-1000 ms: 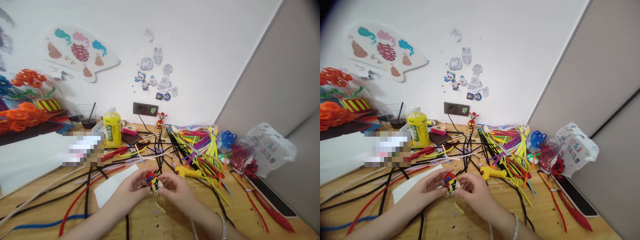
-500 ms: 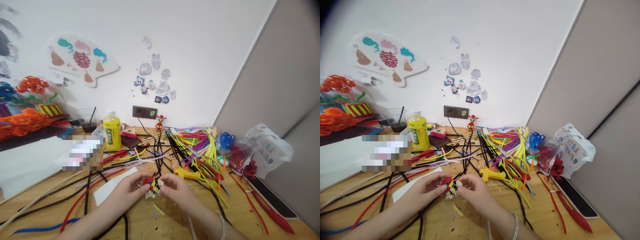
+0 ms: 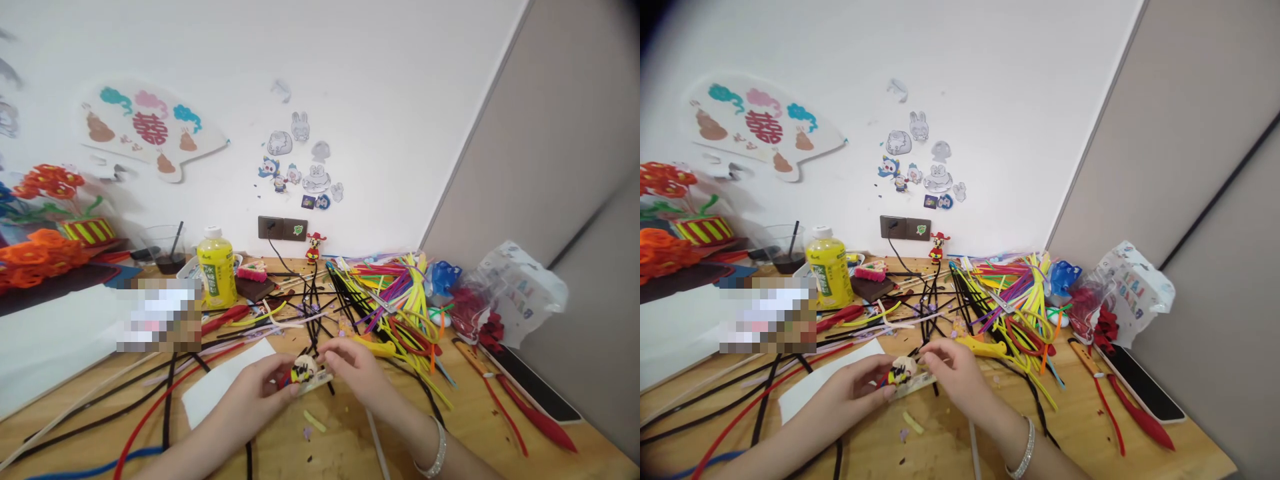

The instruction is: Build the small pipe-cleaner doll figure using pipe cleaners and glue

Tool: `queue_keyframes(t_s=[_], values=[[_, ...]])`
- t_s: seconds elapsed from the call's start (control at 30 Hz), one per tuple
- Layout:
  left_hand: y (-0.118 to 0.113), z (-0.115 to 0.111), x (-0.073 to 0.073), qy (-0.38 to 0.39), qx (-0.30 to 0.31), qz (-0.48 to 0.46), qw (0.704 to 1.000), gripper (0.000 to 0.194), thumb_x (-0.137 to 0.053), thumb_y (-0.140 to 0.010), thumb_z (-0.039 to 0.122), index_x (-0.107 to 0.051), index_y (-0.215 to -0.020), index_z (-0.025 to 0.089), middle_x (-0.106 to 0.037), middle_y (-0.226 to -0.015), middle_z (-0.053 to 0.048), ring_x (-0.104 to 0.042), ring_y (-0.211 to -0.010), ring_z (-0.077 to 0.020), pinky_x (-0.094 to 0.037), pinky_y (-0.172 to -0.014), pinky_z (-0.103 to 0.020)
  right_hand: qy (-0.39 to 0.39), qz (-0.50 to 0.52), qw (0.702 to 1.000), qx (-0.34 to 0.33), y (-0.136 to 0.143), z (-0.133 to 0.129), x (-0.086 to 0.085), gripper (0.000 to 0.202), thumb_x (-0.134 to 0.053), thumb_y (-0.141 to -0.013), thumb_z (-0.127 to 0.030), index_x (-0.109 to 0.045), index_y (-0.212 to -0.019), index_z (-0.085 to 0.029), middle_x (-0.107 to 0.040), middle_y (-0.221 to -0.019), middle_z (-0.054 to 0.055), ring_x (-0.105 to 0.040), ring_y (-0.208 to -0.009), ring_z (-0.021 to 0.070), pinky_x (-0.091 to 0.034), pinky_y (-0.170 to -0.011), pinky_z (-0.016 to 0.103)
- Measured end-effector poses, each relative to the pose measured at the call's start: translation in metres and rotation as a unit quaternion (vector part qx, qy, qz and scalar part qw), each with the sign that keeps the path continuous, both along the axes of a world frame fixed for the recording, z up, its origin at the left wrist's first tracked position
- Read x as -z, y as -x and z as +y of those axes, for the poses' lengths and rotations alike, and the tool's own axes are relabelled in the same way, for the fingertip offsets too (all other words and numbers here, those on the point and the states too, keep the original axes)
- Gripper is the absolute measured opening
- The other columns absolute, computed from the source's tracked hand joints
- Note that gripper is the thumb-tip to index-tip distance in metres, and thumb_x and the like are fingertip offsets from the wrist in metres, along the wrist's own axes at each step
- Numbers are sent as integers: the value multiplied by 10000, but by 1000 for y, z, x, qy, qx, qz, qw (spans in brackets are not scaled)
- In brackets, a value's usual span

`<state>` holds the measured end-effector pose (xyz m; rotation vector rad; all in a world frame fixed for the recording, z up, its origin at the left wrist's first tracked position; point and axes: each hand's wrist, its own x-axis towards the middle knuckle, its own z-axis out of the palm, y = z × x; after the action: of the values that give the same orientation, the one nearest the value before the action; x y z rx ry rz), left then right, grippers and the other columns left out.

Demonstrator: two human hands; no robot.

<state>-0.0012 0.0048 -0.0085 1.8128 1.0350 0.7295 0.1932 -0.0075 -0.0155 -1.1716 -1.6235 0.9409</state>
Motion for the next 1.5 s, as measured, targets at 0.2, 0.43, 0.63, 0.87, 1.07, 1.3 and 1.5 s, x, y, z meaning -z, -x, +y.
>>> queue_keyframes(t_s=[0.2, 0.43, 0.63, 0.87, 1.07, 1.3, 1.5], values=[[9, 8, 2, -96, -86, 90, 988, 248, -533, -732, 333, -631, -926, 213, -692, -918, -54, -622, -832, -231, -480, -771, -338, -109, -237, 963, 65, -14, 5, -3, 132, -481, -780, -151, -608, -748, -167, -603, -733, 21, -533, -697, 144, -396, -617, 244], [13, 13, 9, -189, -94, 125, 969, 283, -487, -790, 304, -546, -1059, 242, -649, -1069, -61, -584, -969, -230, -427, -869, -339, -142, -341, 928, 58, -10, 3, -2, 121, -512, -767, -123, -585, -683, -170, -575, -667, 7, -510, -660, 144, -354, -586, 244], [15, 13, 15, -200, -104, 149, 963, 147, -458, -811, 331, -525, -910, 244, -658, -871, -35, -616, -787, -208, -463, -735, -311, -142, -356, 922, 59, -10, 4, 1, 122, -515, -754, -98, -593, -700, -175, -589, -676, 10, -518, -671, 148, -365, -607, 251], [16, 14, 15, -212, -86, 171, 958, 84, -445, -820, 306, -503, -831, 246, -639, -804, -27, -602, -748, -201, -450, -698, -300, -138, -370, 918, 44, -9, 2, 0, 129, -508, -758, -90, -584, -693, -171, -594, -695, 13, -521, -691, 147, -360, -618, 246], [18, 17, 18, -214, -66, 208, 952, 99, -431, -812, 257, -526, -821, 227, -643, -779, -42, -602, -725, -206, -445, -671, -294, -139, -381, 914, 29, -8, 1, 1, 129, -495, -765, -92, -584, -714, -172, -578, -705, 11, -512, -706, 145, -352, -626, 240], [16, 18, 13, -205, -67, 282, 935, 148, -376, -823, 218, -522, -825, 194, -643, -793, -81, -609, -735, -215, -451, -669, -304, -139, -403, 904, 21, -7, 1, 4, 113, -501, -785, -125, -590, -729, -167, -601, -730, 15, -518, -725, 148, -352, -636, 245], [22, 26, 19, -250, -83, 304, 915, 177, -374, -830, 247, -536, -851, 179, -639, -801, -83, -612, -719, -215, -471, -664, -319, -144, -413, 899, 23, -7, 1, 7, 101, -516, -789, -141, -596, -738, -175, -604, -739, 11, -517, -738, 151, -355, -648, 247]])
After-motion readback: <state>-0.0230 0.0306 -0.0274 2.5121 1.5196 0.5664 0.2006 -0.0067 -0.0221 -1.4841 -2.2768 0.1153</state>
